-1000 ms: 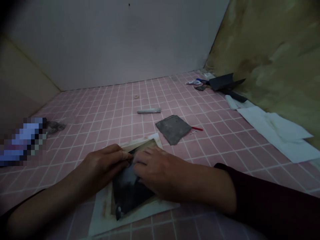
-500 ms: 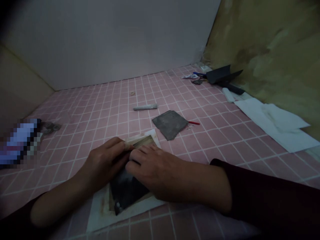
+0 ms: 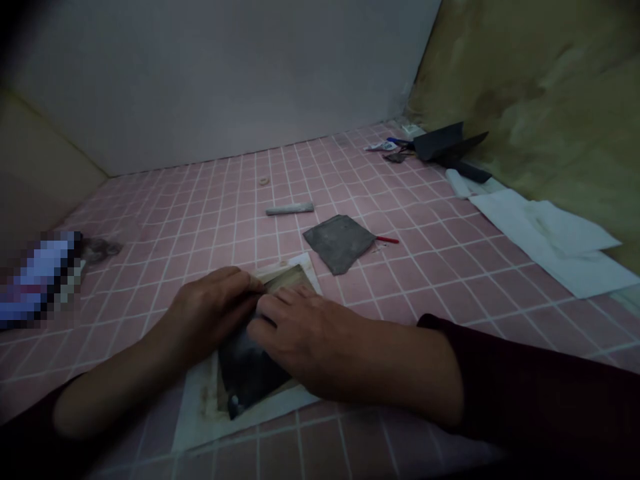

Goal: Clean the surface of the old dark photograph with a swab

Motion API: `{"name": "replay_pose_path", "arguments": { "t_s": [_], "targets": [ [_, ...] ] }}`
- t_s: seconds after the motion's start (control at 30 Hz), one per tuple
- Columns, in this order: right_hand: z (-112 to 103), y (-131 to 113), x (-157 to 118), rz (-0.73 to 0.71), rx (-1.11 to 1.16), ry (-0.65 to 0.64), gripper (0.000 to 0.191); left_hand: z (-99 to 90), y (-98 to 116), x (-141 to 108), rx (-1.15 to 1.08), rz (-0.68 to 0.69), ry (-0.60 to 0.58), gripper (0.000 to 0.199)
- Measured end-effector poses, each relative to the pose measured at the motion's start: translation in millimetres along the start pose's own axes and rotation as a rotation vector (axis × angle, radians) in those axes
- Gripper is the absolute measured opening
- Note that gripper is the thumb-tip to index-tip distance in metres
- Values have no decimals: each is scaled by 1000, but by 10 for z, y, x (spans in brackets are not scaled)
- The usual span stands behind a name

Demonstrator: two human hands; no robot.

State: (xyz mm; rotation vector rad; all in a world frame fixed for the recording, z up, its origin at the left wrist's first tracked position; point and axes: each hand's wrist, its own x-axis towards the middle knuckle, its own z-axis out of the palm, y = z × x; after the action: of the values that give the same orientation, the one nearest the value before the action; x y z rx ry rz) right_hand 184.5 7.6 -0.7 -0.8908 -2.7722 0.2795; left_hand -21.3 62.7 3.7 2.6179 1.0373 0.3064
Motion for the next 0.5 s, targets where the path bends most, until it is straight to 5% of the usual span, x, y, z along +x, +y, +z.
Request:
{"name": "replay_pose_path", "arguments": {
  "t_s": [0.5],
  "targets": [
    [72,-213,-15,0,-136,36,19,-3,20,-62,-13,-59,-44,13]
  ]
}}
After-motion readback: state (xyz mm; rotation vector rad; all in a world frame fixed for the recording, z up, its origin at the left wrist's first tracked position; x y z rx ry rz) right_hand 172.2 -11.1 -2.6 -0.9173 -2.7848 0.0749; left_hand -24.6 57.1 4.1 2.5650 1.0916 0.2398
